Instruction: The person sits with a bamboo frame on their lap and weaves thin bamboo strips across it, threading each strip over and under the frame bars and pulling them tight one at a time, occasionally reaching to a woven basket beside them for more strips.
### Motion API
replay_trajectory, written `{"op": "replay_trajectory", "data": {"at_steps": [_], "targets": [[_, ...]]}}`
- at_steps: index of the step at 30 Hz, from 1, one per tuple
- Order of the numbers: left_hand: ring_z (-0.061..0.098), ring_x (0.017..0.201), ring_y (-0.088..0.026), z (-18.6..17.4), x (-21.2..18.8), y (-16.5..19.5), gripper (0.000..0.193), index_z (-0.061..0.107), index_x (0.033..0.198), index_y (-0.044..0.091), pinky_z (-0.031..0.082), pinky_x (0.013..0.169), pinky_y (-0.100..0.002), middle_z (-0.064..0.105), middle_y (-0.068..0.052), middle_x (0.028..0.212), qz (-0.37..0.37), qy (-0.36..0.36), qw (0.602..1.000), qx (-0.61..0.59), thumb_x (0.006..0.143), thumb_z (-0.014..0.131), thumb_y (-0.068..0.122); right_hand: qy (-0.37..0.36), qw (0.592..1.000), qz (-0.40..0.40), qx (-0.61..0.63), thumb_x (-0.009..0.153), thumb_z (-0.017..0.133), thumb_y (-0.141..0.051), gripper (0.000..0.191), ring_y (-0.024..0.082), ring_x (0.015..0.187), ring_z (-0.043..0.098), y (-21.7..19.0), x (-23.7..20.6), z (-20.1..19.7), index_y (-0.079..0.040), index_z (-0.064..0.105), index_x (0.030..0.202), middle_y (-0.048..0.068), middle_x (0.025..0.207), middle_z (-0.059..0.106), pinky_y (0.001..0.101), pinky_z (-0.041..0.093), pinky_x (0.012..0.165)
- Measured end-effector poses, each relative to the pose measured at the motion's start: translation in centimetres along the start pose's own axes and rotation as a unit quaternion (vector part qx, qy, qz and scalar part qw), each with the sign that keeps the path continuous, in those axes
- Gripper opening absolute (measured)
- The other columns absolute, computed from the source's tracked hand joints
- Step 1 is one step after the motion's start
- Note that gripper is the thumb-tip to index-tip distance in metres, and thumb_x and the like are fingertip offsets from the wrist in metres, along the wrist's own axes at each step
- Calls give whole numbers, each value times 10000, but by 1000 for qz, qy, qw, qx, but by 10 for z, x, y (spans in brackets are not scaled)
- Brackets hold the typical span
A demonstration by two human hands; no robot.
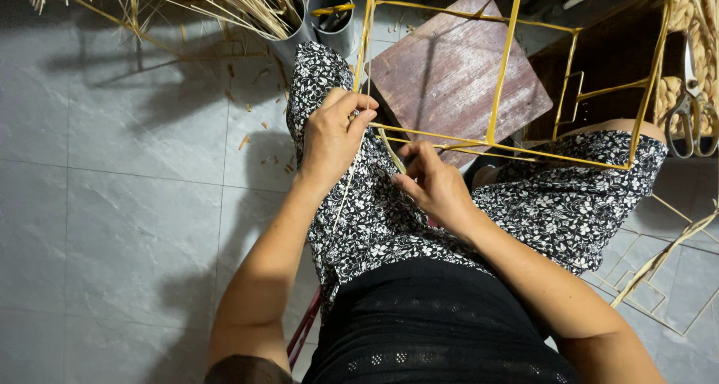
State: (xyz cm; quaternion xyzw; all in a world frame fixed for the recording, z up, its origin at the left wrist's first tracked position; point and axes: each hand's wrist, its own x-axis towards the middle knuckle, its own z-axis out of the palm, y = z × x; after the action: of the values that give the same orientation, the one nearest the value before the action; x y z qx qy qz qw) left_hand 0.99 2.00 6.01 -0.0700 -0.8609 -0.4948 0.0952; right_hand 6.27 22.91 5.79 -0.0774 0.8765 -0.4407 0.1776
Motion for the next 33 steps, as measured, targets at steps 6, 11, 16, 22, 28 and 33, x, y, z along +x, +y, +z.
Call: {"op": "replay_trajectory", "data": {"at_steps": [6,11,16,22,28,33], "targets": [[726,714,-196,-6,11,-4,153,609,1072,23,568,608,-336,739,-90,884,-49,-117,991,-39,972,697,97,48,996,-51,-54,972,685,-150,269,230,702,729,10,-13,0,-53,566,1194,104,816,728,340,559,627],[648,574,-88,-10,17,5,134,601,1045,30,514,397,-250,758,-115,865,-181,-179,959,-127,955,681,89,-33,989,11,147,1043,609,-175,127,91,709,732,17,-12,2,-57,615,1091,35,790,748,257,570,613],[692,557,-88,-7,19,7,83,595,1051,26,519,393,-252,806,-106,943,-184,-159,963,-119,984,572,70,-158,903,135,377,1038,563,-207,160,48,444,449,19,-13,-7,-66,628,998,23,692,688,215,317,397],[699,630,-87,-7,13,6,210,586,1162,34,543,446,-239,779,-104,1013,-159,-113,961,-198,957,617,70,-162,854,140,473,1033,601,-194,177,60,597,577,18,-18,1,-36,670,995,47,742,702,196,416,524],[646,603,-90,0,-37,1,160,712,1011,38,491,543,-243,759,-67,802,-132,-62,989,-38,928,786,153,-159,858,142,467,1018,629,-200,178,63,682,623,20,-21,1,-31,683,1003,38,807,726,207,473,608],[544,639,-17,38,-66,-7,152,732,902,20,427,550,-206,691,8,772,-254,-148,891,-347,978,732,151,-162,881,136,422,1007,635,-208,176,49,673,610,21,-19,2,-45,702,1017,27,801,725,196,459,602]]}}
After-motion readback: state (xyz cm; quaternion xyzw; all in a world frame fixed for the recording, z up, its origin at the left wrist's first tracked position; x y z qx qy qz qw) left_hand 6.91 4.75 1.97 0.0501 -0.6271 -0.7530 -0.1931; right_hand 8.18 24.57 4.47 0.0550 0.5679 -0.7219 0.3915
